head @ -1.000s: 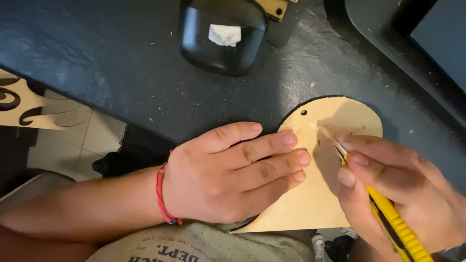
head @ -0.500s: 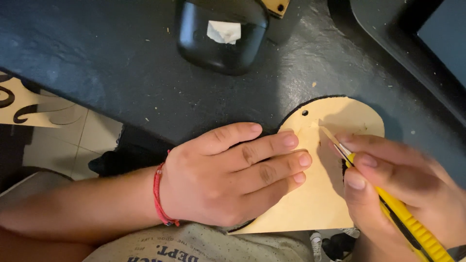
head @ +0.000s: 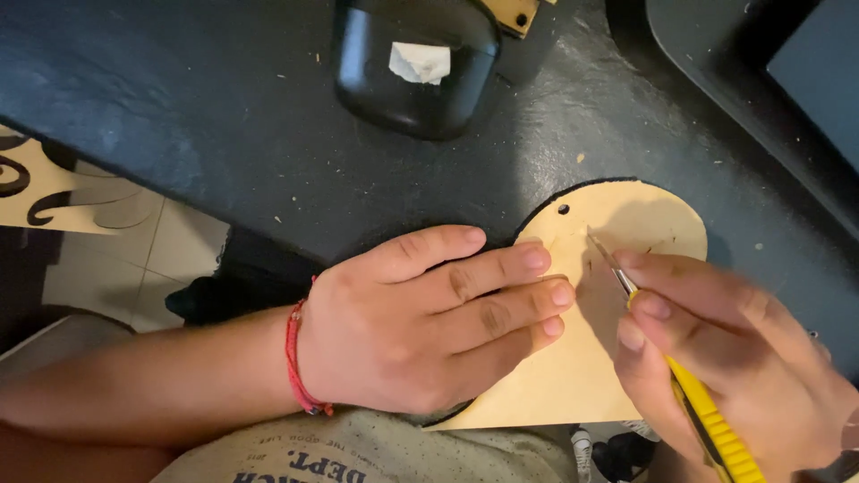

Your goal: Using a utility knife to carefully cut out a laser-cut wooden shape from a sheet of wood.

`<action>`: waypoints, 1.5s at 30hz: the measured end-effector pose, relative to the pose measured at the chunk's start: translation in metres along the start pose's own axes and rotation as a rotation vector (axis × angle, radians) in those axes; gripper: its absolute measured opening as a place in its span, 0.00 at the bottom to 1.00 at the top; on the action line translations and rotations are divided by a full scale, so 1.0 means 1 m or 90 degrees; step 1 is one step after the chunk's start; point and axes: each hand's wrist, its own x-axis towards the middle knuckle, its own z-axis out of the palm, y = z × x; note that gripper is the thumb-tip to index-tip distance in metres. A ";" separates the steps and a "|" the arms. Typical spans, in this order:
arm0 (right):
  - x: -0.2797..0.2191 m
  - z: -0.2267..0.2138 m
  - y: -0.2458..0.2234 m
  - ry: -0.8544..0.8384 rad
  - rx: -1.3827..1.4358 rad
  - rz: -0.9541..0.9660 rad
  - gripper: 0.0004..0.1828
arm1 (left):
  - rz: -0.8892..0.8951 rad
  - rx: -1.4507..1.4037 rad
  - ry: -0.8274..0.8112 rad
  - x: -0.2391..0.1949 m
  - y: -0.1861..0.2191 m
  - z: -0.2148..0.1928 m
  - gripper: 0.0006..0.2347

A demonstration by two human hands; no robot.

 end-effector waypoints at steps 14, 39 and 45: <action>0.004 0.013 -0.022 0.141 0.102 0.169 0.03 | -0.007 -0.001 0.021 0.004 0.001 -0.004 0.06; -0.008 0.022 0.000 0.134 0.078 0.108 0.04 | -0.010 -0.006 0.016 0.003 0.000 0.000 0.06; -0.002 0.005 0.007 0.001 0.039 0.005 0.11 | -0.008 -0.004 0.021 0.002 0.000 0.001 0.06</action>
